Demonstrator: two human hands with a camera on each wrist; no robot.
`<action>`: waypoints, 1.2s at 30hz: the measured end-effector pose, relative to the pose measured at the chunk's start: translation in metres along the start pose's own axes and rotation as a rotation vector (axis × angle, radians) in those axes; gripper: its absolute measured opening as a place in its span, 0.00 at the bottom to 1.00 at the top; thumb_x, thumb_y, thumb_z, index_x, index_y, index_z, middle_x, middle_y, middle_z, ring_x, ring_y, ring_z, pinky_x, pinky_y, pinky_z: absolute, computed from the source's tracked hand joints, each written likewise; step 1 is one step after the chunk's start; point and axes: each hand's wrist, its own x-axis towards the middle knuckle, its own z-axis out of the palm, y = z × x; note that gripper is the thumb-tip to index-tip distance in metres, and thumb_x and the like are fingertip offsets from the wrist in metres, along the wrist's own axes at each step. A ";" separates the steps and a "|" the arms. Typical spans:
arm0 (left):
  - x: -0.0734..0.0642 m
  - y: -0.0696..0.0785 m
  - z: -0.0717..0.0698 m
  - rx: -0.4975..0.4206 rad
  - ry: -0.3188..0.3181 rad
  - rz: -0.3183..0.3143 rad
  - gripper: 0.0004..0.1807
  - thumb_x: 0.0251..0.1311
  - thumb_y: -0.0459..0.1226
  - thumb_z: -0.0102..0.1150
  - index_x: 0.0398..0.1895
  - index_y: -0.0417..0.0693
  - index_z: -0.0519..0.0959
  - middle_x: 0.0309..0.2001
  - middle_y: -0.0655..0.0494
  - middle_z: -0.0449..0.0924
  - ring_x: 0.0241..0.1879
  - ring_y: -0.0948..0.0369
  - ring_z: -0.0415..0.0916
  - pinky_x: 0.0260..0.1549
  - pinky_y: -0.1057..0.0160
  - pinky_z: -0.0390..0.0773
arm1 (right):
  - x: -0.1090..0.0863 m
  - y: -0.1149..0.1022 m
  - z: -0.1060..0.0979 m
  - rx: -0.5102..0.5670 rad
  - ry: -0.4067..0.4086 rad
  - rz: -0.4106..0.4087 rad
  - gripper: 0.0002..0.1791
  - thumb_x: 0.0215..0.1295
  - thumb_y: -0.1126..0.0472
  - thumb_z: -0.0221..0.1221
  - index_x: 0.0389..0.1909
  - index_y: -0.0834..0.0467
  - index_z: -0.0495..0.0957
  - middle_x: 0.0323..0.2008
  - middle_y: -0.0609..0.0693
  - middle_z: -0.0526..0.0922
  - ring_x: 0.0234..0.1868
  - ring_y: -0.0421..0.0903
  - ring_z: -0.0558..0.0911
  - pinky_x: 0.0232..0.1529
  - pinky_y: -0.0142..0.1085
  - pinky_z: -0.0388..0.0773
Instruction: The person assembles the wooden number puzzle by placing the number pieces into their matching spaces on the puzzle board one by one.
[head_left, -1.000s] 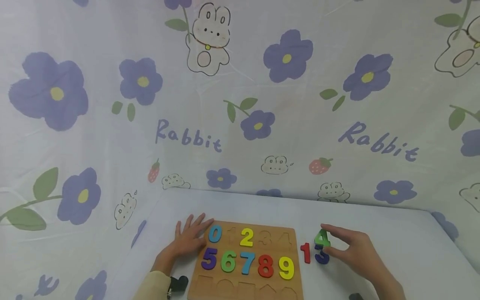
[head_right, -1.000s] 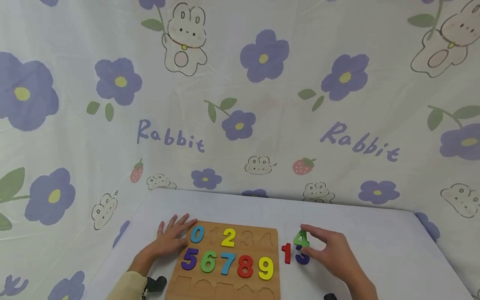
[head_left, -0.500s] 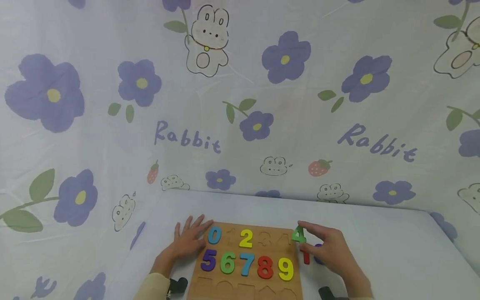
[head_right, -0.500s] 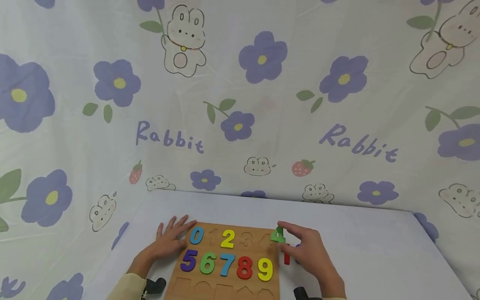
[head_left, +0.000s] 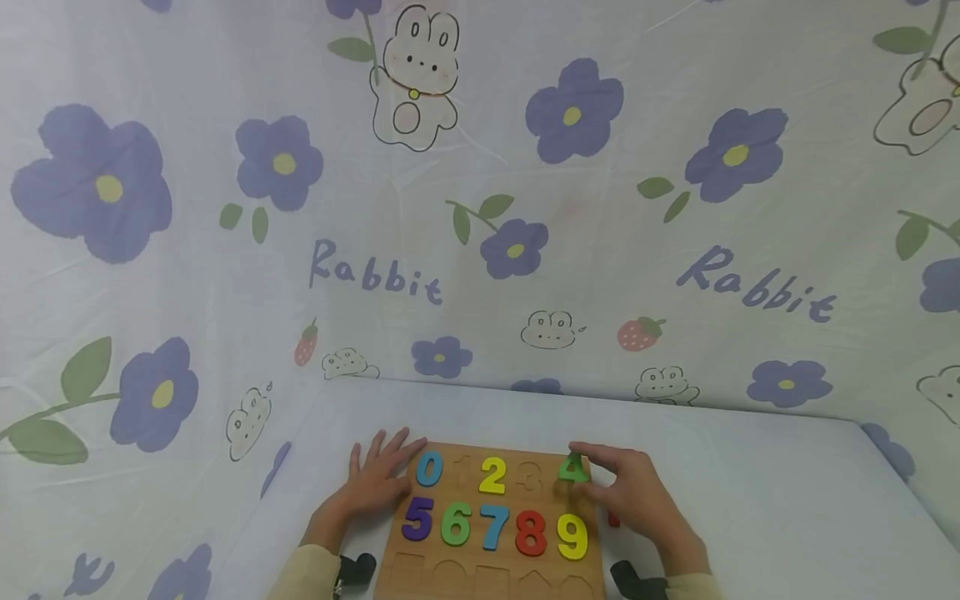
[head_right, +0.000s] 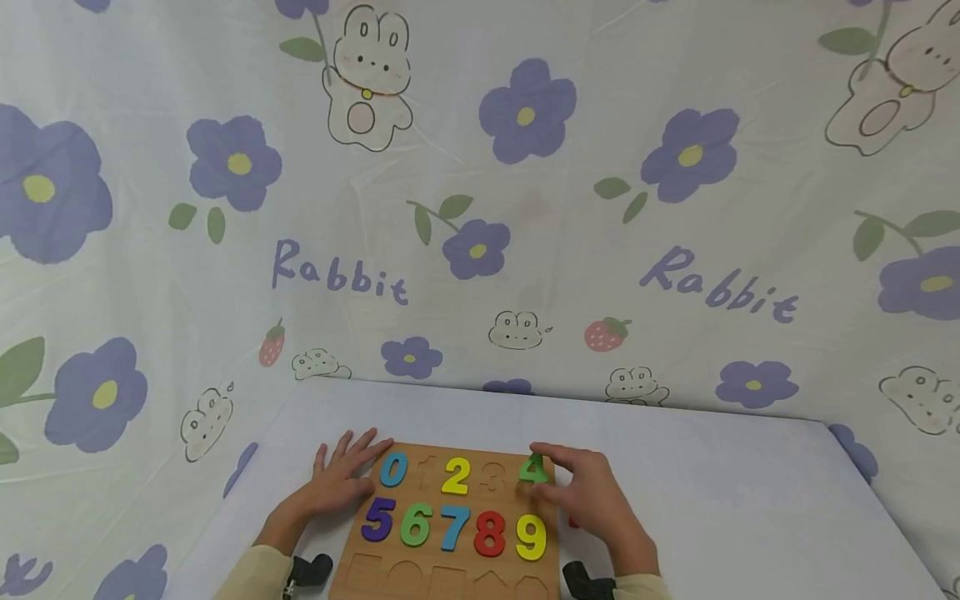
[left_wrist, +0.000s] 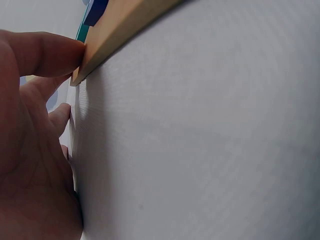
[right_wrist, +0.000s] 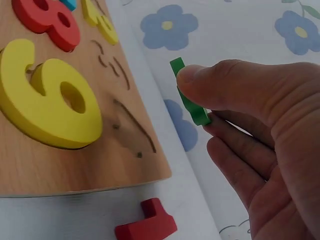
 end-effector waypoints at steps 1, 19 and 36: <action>-0.001 0.001 -0.001 -0.009 0.001 0.007 0.42 0.60 0.38 0.57 0.83 0.58 0.71 0.88 0.38 0.54 0.87 0.29 0.32 0.77 0.21 0.18 | 0.001 0.000 0.002 0.010 -0.011 0.021 0.30 0.64 0.62 0.77 0.68 0.50 0.85 0.66 0.49 0.89 0.71 0.58 0.84 0.66 0.60 0.84; 0.000 -0.002 0.002 -0.007 0.005 0.003 0.42 0.61 0.37 0.56 0.83 0.58 0.71 0.88 0.40 0.54 0.87 0.30 0.32 0.77 0.21 0.18 | 0.004 0.019 0.026 0.004 -0.069 0.100 0.30 0.61 0.60 0.79 0.66 0.48 0.87 0.64 0.49 0.89 0.71 0.58 0.83 0.71 0.60 0.80; 0.005 -0.010 0.006 0.039 -0.022 -0.041 0.42 0.63 0.39 0.58 0.85 0.62 0.68 0.90 0.49 0.51 0.89 0.36 0.31 0.80 0.26 0.19 | -0.006 0.020 0.012 -0.058 -0.031 0.115 0.34 0.62 0.55 0.79 0.71 0.45 0.84 0.65 0.48 0.88 0.49 0.48 0.88 0.47 0.41 0.90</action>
